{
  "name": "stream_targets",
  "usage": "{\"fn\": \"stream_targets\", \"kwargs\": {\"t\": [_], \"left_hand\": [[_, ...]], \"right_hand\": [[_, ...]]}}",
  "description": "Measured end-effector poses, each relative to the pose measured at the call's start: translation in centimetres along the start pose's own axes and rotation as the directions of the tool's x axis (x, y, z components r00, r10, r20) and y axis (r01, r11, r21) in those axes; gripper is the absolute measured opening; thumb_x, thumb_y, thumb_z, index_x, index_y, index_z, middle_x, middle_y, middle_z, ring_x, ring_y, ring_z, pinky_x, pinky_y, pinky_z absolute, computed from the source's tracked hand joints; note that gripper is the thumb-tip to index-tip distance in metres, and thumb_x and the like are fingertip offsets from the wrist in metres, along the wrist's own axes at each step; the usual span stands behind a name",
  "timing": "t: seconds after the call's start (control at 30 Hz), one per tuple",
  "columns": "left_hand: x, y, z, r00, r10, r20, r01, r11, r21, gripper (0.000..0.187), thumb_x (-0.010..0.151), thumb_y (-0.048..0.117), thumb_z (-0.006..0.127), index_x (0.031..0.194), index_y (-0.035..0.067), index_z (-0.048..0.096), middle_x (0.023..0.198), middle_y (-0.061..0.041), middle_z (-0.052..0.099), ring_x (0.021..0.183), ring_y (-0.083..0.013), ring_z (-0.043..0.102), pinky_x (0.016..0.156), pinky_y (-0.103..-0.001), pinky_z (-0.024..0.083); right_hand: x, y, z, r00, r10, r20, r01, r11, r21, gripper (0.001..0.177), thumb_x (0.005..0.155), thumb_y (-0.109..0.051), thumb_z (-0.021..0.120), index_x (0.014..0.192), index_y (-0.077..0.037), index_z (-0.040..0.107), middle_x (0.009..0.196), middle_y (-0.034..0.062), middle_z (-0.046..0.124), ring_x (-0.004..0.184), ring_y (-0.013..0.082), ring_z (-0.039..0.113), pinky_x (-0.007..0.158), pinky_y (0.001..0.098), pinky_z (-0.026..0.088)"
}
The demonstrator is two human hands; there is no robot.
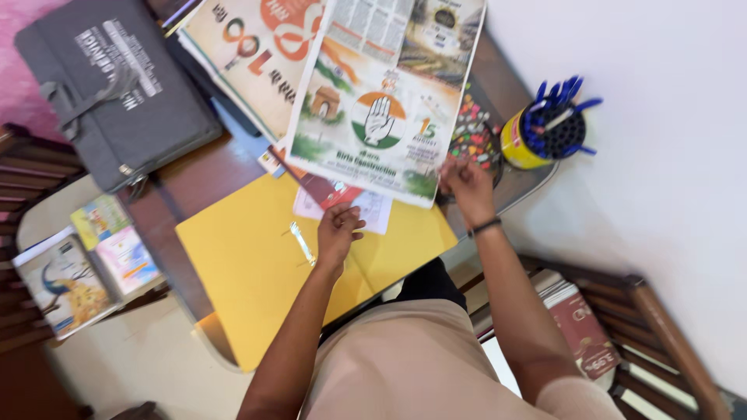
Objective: The person organizes stationery items on a glass table. They place papers into a black folder, move notebooks and books onto a nearby chair, and arrange pens into a pen holder. The person also places a laptop into a grey bag.
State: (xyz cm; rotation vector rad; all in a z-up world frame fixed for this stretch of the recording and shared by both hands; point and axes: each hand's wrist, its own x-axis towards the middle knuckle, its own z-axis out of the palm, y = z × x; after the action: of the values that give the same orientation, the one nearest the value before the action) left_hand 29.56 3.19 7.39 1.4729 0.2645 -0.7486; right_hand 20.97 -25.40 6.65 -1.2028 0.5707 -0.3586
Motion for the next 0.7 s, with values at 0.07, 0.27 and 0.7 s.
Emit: {"fn": "stream_targets", "kwargs": {"t": [0.07, 0.27, 0.7], "left_hand": [[1.6, 0.4, 1.2, 0.998, 0.011, -0.055, -0.014, 0.999, -0.05, 0.04, 0.094, 0.017, 0.068, 0.128, 0.003, 0.053, 0.109, -0.009, 0.069, 0.085, -0.0166, 0.071, 0.067, -0.032, 0.056], [6.3, 0.7, 5.3, 0.966, -0.029, -0.256, 0.01, 0.997, -0.077, 0.048, 0.091, 0.023, 0.076, 0.123, -0.002, 0.05, 0.099, -0.008, 0.07, 0.072, -0.0159, 0.065, 0.056, -0.032, 0.047], [-1.3, -3.1, -6.4, 0.741, -0.034, -0.671, -0.011, 0.998, -0.062, 0.021, 0.091, 0.014, 0.073, 0.106, 0.0, 0.068, 0.081, 0.0, 0.066, 0.068, -0.0097, 0.053, 0.06, -0.027, 0.041]], "right_hand": [[5.7, 0.1, -1.0, 0.998, -0.044, -0.046, 0.044, 0.999, -0.006, 0.008, 0.103, -0.006, 0.066, 0.096, -0.004, 0.064, 0.093, 0.006, 0.072, 0.069, 0.0107, 0.061, 0.061, 0.0259, 0.049], [21.8, 2.9, -3.2, 0.943, -0.272, -0.193, 0.214, 0.937, -0.277, 0.013, 0.087, 0.004, 0.069, 0.097, -0.004, 0.067, 0.087, 0.0039, 0.074, 0.077, 0.012, 0.068, 0.072, 0.0259, 0.055], [27.9, 6.5, -5.7, 0.876, -0.337, -0.345, 0.167, 0.883, -0.438, 0.066, 0.077, -0.01, 0.085, 0.128, 0.003, 0.046, 0.108, 0.0085, 0.055, 0.098, 0.0187, 0.059, 0.086, 0.0315, 0.053]]}}
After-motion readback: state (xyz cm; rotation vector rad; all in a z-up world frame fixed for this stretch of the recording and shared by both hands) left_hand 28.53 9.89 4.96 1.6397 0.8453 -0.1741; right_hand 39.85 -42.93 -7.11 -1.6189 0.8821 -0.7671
